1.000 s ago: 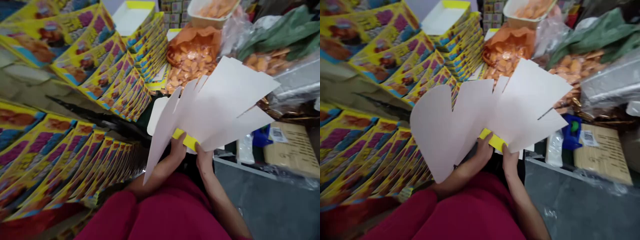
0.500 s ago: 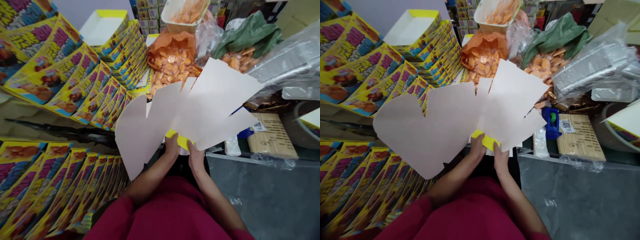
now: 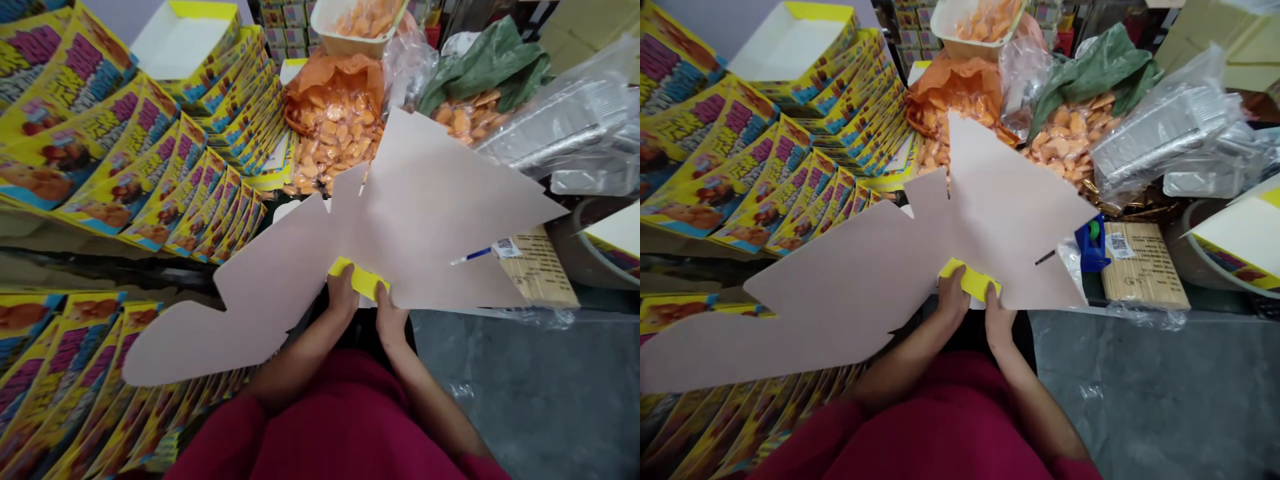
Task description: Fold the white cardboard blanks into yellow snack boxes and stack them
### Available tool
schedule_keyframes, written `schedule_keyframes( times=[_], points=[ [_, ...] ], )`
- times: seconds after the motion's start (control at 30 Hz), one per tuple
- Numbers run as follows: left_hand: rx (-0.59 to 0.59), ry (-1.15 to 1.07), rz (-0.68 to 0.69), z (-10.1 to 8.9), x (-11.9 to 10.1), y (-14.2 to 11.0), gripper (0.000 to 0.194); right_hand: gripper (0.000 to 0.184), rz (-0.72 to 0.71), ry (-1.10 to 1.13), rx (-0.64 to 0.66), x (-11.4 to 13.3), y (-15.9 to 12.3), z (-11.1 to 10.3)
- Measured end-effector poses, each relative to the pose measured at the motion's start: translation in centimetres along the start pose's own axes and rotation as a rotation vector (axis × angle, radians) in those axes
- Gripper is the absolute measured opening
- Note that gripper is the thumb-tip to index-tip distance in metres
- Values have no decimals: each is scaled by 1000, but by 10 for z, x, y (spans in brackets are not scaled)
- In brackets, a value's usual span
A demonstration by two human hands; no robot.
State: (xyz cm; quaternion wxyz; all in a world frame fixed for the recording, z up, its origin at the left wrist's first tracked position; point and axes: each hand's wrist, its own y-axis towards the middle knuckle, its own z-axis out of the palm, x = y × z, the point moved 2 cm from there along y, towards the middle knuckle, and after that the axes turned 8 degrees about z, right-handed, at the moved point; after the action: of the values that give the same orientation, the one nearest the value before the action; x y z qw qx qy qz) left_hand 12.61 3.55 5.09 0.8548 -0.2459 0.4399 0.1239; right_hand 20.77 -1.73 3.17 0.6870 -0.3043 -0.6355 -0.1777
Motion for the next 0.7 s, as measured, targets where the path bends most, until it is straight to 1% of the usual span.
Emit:
schedule_keyframes(
  times=[0.17,0.3,0.37,0.43,0.6,0.7],
  points=[
    [-7,34,18,-3,-3,5,29,59,-37,-99,32,-9,-11,-7],
    [15,78,-63,-4,2,7,29,59,-117,-180,29,-26,-13,-16],
    [44,83,-104,-4,4,8,27,60,-126,-192,38,-34,-14,-19],
    [50,89,-119,-4,5,9,24,60,-117,-196,44,-39,-16,-20],
    [65,114,-128,1,1,11,23,58,-121,-203,45,-34,-18,-21],
    [67,109,-164,5,-4,2,26,58,-51,-117,27,-30,-16,-19]
  ],
)
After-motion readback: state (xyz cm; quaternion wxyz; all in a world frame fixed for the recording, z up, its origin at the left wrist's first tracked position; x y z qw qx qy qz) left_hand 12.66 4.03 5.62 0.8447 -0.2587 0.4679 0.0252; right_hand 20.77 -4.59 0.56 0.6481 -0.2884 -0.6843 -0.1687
